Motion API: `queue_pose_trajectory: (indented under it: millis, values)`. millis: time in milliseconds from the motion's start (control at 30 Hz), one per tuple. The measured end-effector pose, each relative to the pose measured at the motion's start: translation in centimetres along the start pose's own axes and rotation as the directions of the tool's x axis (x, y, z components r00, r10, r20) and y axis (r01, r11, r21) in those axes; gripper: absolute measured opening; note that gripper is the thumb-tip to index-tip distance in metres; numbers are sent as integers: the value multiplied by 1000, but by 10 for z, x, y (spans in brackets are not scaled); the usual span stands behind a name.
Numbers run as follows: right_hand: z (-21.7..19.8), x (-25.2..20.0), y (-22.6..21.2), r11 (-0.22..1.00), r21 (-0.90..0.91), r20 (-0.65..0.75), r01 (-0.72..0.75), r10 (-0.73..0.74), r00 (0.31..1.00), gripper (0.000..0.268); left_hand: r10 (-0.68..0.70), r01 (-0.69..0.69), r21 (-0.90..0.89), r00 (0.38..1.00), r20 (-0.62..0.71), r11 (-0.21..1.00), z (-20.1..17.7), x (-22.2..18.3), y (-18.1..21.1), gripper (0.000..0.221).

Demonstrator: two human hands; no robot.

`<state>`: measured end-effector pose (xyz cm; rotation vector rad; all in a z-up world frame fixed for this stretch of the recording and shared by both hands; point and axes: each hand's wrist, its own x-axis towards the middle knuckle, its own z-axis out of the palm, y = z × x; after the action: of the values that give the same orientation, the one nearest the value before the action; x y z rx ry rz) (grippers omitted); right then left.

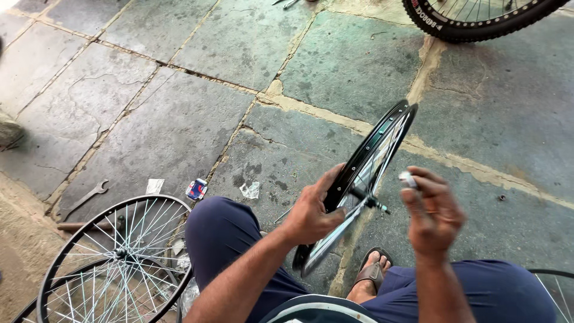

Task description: The person holds a bicycle wheel rim and works on the spokes and nipples by hand and with a small tool. They rotate the rim while sitting on a stone floor to reach different sections of the wheel.

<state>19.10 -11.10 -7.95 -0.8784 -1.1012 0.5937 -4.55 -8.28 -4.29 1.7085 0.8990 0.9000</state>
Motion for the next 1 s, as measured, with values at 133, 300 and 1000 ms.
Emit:
queue_pose_trajectory:
  millis: [133, 300, 1000]
  values:
    - [18, -16, 12, 999, -32, 113, -26, 29, 993, 18, 37, -36, 38, 999, -25, 999, 0, -9, 15, 83]
    - [26, -19, 16, 998, -57, 170, -30, 39, 985, 20, -87, 85, 56, 996, 24, 995, -3, -22, 32, 79]
    - [31, -34, 23, 980, 3, 143, -198, 196, 970, 19, -213, 205, 95, 974, 83, 974, 0, -48, 3, 77]
